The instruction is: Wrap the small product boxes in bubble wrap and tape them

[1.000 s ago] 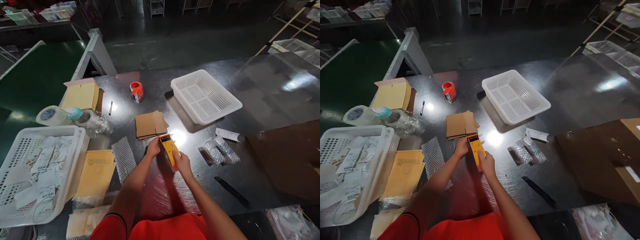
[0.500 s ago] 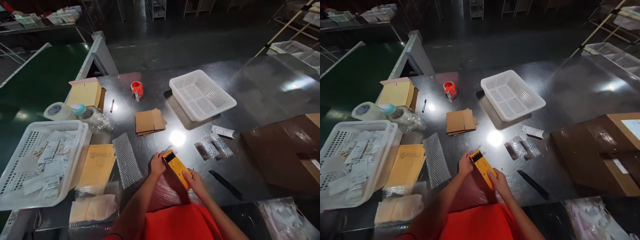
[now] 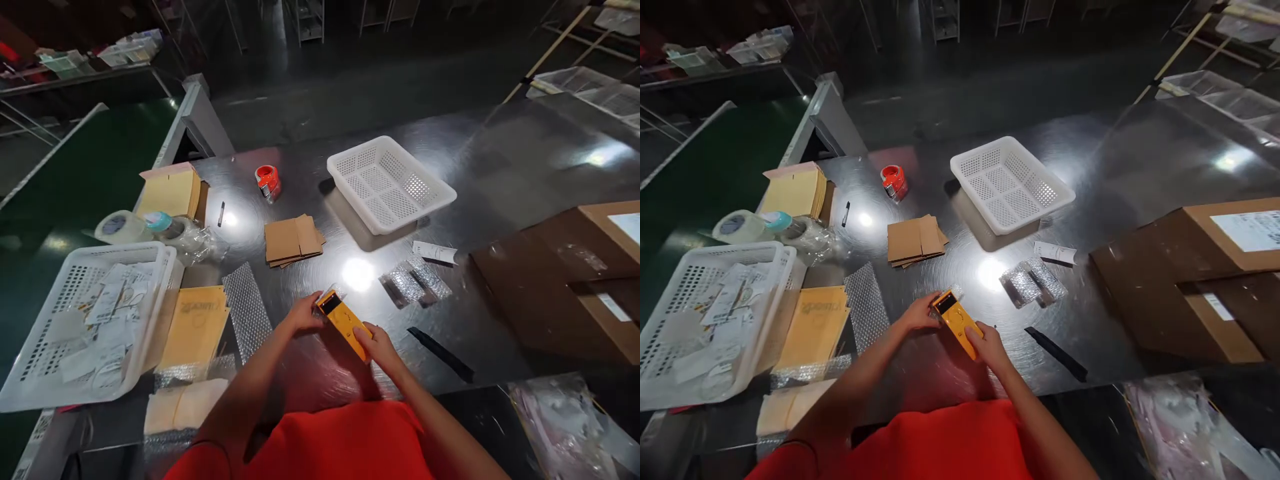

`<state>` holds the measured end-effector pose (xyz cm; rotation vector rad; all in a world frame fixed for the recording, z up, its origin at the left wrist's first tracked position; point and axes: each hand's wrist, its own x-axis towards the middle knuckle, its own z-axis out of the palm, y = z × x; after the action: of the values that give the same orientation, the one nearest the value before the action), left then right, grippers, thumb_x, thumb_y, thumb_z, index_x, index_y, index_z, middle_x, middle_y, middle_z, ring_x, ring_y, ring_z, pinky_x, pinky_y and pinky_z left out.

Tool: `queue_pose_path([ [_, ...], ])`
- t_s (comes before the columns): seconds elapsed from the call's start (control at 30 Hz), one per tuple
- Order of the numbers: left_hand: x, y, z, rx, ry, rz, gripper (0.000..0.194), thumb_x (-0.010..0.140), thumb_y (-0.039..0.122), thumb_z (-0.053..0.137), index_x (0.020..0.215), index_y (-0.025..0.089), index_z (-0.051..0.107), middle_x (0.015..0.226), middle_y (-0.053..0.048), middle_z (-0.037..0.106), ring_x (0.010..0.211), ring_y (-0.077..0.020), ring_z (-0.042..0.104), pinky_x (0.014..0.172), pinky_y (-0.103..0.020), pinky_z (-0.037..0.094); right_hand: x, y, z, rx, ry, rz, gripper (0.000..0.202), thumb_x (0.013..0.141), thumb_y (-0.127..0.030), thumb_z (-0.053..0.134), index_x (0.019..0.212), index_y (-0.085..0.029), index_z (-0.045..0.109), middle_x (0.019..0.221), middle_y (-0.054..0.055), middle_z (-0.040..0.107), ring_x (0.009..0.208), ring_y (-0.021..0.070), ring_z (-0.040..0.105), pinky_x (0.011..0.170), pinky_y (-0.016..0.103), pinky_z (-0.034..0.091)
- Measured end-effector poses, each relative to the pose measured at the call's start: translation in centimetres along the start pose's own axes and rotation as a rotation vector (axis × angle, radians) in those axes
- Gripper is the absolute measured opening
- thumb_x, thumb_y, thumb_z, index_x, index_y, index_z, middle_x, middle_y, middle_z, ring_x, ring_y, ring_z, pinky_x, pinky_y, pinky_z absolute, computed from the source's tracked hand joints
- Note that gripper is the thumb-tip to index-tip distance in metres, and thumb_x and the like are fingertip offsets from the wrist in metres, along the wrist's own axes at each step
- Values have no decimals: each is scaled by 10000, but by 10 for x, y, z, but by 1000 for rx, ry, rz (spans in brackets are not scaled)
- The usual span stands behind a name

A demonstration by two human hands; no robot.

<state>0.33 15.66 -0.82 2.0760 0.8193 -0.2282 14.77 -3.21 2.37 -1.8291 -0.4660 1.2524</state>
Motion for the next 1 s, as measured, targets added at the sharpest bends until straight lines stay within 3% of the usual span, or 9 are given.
queue_pose_path([
  [0.1,10,4,-22,9,-104,82,1200,502,350,875,1514,187,250,1321,-135,601,1223,-310,565,1012,-387,463,1,-1,-15,-26,-10,-8,377,638,-583,553,595,-209,538,482,-36,484,439,137,480,350,240,351],
  [0.2,20,16,-23,24,-95,229,1321,432,317,902,1534,250,177,1516,-126,402,1400,-329,368,1129,-407,355,3,-2,-22,-58,-17,-12,376,646,-577,526,606,-204,552,493,-29,498,447,135,484,373,240,351],
  [0.27,21,21,-12,-31,-66,249,1268,468,293,887,1530,261,194,1511,-113,407,1375,-320,407,1120,-395,372,6,-4,-20,-78,-22,-10,386,665,-585,499,630,-205,556,500,-24,505,438,138,483,373,246,343],
  [0.47,2,11,37,-322,262,22,1061,657,160,743,1526,206,137,1428,-128,522,1235,-276,567,1043,-393,455,11,-5,-9,-134,-22,-47,347,680,-549,531,593,-214,513,513,-17,495,470,127,455,408,243,311],
  [0.6,1,7,57,-376,353,-59,816,711,168,706,1446,192,352,1307,-112,634,1191,-293,601,1024,-395,460,10,-3,-11,-162,-38,-47,360,723,-561,502,603,-222,493,526,-14,488,494,137,457,426,252,322],
  [0.77,7,3,67,-360,439,-141,559,754,200,668,1303,190,567,1218,-110,686,1167,-318,611,1033,-421,451,4,-8,-12,-182,-79,-32,399,746,-599,503,640,-215,517,574,-7,500,546,150,488,440,254,362],
  [1.0,7,2,59,-270,400,-109,600,715,180,687,1303,153,568,1220,-133,684,1135,-321,632,1014,-444,471,-32,-8,-31,-109,-115,33,410,719,-624,529,702,-215,547,622,0,525,578,164,514,414,249,377],
])
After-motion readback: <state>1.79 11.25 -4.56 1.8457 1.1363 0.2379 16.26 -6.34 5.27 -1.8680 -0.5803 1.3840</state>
